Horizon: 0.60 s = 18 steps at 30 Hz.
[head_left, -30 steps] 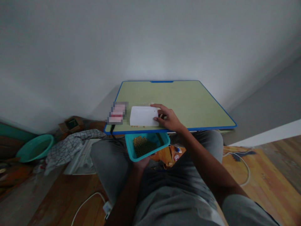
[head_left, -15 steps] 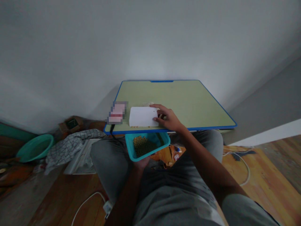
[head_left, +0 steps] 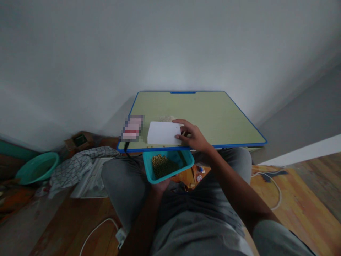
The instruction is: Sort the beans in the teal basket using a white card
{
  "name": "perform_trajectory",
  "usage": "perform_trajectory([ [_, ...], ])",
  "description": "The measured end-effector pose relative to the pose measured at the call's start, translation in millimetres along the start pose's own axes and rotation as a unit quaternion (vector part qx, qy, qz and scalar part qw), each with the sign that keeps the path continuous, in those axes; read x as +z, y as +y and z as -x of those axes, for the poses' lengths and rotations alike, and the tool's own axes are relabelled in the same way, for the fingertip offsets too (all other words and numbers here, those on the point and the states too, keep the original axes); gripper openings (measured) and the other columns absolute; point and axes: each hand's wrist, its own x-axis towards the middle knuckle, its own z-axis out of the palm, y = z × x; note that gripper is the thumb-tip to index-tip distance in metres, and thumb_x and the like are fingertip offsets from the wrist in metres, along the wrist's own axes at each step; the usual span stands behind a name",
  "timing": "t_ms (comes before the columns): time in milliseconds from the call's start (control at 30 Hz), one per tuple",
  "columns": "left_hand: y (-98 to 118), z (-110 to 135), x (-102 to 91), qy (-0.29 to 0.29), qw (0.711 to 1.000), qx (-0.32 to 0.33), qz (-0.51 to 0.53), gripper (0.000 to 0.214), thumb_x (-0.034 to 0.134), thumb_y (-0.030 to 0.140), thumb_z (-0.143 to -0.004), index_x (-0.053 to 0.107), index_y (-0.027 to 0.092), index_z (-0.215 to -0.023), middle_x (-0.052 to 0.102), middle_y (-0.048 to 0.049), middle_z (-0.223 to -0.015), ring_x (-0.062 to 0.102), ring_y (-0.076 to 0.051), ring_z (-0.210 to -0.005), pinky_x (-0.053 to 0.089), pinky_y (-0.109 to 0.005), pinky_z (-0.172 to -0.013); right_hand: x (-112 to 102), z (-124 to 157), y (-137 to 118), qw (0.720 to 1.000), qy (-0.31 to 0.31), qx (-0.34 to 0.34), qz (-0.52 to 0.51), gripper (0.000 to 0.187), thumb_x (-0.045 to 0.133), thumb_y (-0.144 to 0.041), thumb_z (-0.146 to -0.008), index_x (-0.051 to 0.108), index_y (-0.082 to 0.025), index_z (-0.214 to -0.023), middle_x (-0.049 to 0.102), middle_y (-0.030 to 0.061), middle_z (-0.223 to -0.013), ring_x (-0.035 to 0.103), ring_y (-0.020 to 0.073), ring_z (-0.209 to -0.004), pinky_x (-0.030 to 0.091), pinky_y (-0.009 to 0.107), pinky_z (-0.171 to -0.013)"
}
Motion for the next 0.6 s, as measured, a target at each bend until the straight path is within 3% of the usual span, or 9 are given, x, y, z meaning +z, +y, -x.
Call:
perform_trajectory([
  [167,-10,1,4.4,0.010,1.000,-0.016,0.000,0.037,0.059,0.045,-0.109,0.089,0.027,-0.123,0.088,-0.0125,-0.129,0.080,-0.040,-0.121,0.070,-0.061,-0.086,-21,29,1,0.996,0.086,0.026,0.019,0.060,0.078,-0.035,-0.097,0.063,-0.029,-0.155,0.063,-0.0050,-0.080,0.059,0.0156,-0.067,0.054,0.030,-0.065],
  [300,-23,-1,13.8,0.028,0.998,-0.061,0.007,0.042,0.056,0.048,-0.111,0.089,0.025,-0.120,0.088,-0.0130,-0.131,0.079,-0.039,-0.121,0.069,-0.059,-0.088,-47,58,1,0.982,0.176,0.051,0.056,0.057,0.076,-0.033,-0.098,0.063,-0.029,-0.153,0.064,-0.0040,-0.082,0.060,0.0164,-0.067,0.054,0.030,-0.063],
  [467,-37,-6,22.2,0.049,0.995,-0.083,0.034,0.048,0.052,0.051,-0.113,0.087,0.023,-0.131,0.084,-0.0163,-0.140,0.074,-0.041,-0.134,0.064,-0.064,-0.103,-65,79,-2,0.976,0.182,0.064,0.102,0.057,0.073,-0.029,-0.097,0.065,-0.027,-0.153,0.063,-0.0041,-0.081,0.058,0.0153,-0.066,0.055,0.030,-0.062],
  [600,-42,-10,24.6,0.013,0.993,-0.110,0.031,0.051,0.061,0.057,-0.108,0.082,0.023,-0.140,0.083,-0.0192,-0.143,0.074,-0.045,-0.129,0.067,-0.062,-0.088,-59,79,-6,0.976,0.180,0.057,0.109,0.057,0.071,-0.024,-0.097,0.068,-0.027,-0.154,0.063,-0.0028,-0.084,0.059,0.0152,-0.068,0.057,0.031,-0.066],
])
